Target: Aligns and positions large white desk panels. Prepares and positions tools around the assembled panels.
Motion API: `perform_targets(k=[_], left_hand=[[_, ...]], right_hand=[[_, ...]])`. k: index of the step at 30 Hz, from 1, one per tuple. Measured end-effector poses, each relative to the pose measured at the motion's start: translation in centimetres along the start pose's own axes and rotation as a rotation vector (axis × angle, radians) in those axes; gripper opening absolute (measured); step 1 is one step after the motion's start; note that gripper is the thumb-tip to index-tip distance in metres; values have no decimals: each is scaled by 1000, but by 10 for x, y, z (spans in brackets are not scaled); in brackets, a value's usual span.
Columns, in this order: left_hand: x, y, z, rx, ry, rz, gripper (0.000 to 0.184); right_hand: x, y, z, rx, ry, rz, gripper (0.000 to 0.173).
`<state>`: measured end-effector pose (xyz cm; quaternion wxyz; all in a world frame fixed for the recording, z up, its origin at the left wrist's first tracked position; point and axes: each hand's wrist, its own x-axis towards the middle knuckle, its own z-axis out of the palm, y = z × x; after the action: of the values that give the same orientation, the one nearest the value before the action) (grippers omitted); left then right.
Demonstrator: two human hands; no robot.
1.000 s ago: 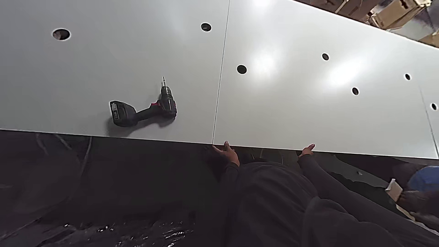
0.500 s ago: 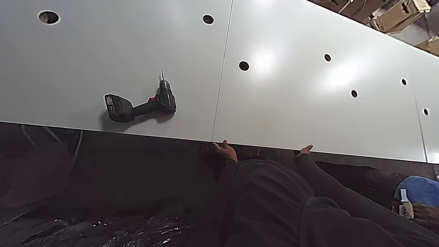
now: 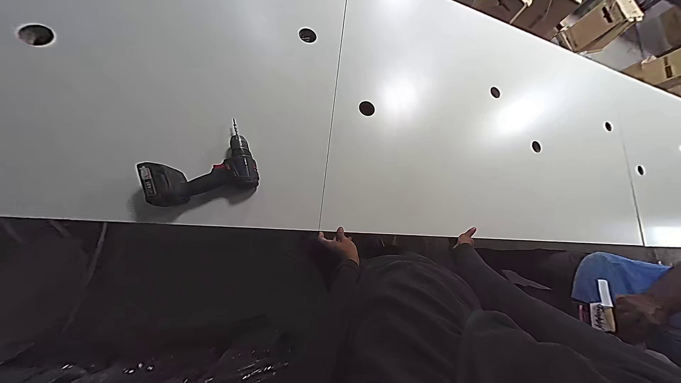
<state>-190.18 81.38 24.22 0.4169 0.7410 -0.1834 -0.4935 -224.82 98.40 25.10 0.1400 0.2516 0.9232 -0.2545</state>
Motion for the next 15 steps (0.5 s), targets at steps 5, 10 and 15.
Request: perform_targets(k=[5,10,15], left_hand=[[0,0,0,7,-18,14,76],[-3,5,-3,14,-2,26,74],[-5,6,-3,27,7,42,73]], right_hand=[[-4,-4,-2,37,-8,13,90],[-9,-8,-3,21,-1,30,88],[-9,-8,-5,28,4,20,85]])
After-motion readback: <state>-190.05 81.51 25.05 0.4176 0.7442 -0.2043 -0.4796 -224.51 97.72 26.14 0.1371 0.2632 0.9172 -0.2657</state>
